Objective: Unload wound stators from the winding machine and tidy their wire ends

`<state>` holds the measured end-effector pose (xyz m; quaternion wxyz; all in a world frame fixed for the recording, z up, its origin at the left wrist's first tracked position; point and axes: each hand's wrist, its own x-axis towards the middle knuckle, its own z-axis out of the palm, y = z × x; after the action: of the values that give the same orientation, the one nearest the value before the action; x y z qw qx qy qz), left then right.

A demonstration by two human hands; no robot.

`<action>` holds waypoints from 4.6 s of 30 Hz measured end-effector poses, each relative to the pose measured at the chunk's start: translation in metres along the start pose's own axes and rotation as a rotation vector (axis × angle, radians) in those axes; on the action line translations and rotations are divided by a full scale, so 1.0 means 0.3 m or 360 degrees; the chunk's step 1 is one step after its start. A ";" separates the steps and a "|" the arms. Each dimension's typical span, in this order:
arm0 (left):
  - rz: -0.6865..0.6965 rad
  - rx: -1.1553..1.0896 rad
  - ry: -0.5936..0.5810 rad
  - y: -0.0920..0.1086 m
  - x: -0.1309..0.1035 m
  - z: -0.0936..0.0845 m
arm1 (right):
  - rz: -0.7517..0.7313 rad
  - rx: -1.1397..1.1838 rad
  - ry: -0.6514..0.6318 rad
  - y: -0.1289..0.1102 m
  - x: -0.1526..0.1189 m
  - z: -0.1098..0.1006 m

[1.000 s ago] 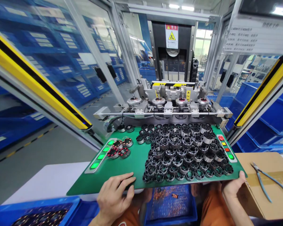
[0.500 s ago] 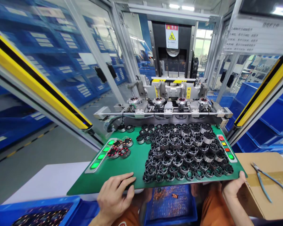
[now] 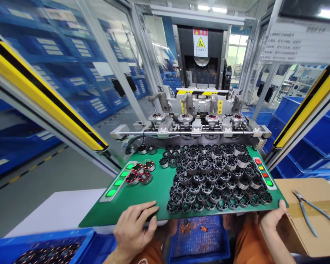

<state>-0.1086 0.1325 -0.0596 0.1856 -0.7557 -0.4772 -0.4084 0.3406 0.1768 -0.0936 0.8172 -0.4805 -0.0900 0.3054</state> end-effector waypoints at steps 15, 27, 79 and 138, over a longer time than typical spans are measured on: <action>-0.0010 -0.0009 0.0010 0.001 0.001 0.000 | -0.0004 -0.0010 0.0017 0.001 0.003 -0.002; -0.0016 -0.0003 0.0007 0.001 -0.003 0.001 | 0.0001 -0.0038 0.0007 -0.003 -0.002 0.005; -0.0034 0.0006 -0.0009 0.001 0.001 -0.004 | -0.0008 -0.0046 -0.0013 0.001 0.004 -0.001; -0.0008 -0.0004 0.0004 0.002 -0.002 -0.003 | -0.0048 0.0006 -0.0061 0.016 0.019 -0.019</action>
<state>-0.1085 0.1313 -0.0595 0.1842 -0.7543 -0.4782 -0.4104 0.3458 0.1778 -0.1014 0.8207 -0.4716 -0.1122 0.3023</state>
